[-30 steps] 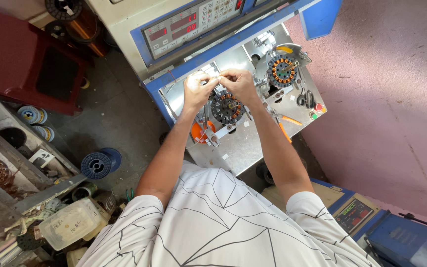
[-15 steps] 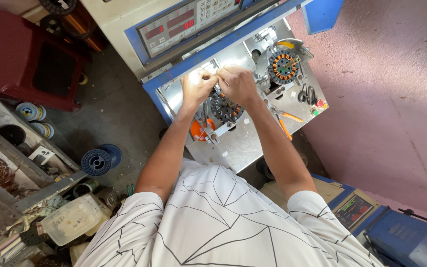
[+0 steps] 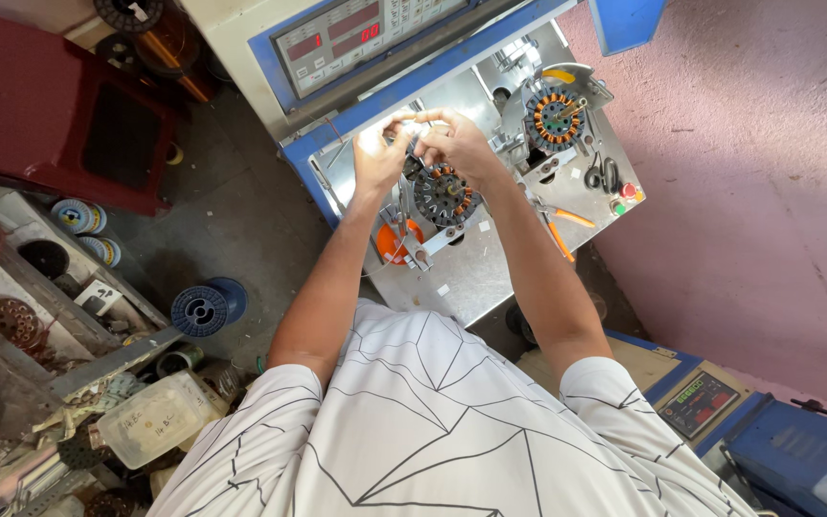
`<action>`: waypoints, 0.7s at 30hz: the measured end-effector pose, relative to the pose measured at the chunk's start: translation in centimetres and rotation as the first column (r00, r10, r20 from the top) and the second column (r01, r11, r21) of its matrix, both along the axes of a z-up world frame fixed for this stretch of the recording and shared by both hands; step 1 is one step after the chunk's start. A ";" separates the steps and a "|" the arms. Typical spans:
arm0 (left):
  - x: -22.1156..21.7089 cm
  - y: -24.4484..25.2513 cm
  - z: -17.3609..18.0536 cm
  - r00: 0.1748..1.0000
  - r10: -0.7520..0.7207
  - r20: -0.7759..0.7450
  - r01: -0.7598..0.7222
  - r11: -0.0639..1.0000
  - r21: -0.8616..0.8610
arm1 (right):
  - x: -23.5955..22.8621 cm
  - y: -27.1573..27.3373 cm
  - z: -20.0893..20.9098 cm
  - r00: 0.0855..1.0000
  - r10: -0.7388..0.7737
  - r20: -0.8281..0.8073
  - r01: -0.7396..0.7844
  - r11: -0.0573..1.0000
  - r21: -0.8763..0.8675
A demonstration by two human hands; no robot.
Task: The person works at a coil winding machine, handling thin wires and inserting them into the slots of a stator core. They use pliers to cut and adjust the wire ends and manipulate the stator within the machine's fixtures.
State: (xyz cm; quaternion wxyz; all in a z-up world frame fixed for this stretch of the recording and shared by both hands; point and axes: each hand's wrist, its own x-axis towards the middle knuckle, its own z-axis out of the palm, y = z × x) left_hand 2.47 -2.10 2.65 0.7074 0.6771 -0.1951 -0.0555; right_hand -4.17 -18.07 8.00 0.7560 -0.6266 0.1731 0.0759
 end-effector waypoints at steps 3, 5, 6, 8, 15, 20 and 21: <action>0.2 -0.2 0.2 0.996 0.044 0.079 -0.039 0.997 -0.063 | -0.1 0.1 -1.1 0.995 -0.037 0.096 0.060 0.964 -0.260; -0.1 0.5 1.3 0.998 -0.012 0.063 0.009 0.999 0.051 | -0.4 0.3 -1.2 0.973 -0.034 0.227 0.128 0.901 -0.414; -0.3 0.9 1.9 0.998 -0.040 0.051 0.035 0.994 0.107 | -0.4 0.3 -1.2 0.970 -0.031 0.242 0.144 0.873 -0.465; -0.7 1.1 3.1 0.997 -0.048 0.056 0.042 0.994 0.102 | -0.5 0.3 -1.0 0.963 -0.022 0.270 0.176 0.809 -0.562; -0.7 0.9 2.9 0.999 -0.032 -0.011 0.032 0.998 0.045 | -0.7 0.5 -0.6 0.966 -0.017 0.258 0.199 0.684 -0.701; -0.8 1.0 3.1 0.999 -0.021 0.043 0.017 0.995 0.096 | -0.9 0.4 -0.4 0.954 -0.010 0.298 0.230 0.662 -0.714; -0.8 1.1 3.2 0.998 -0.033 0.060 0.026 0.994 0.102 | -0.9 0.4 -0.4 0.953 -0.008 0.302 0.232 0.660 -0.714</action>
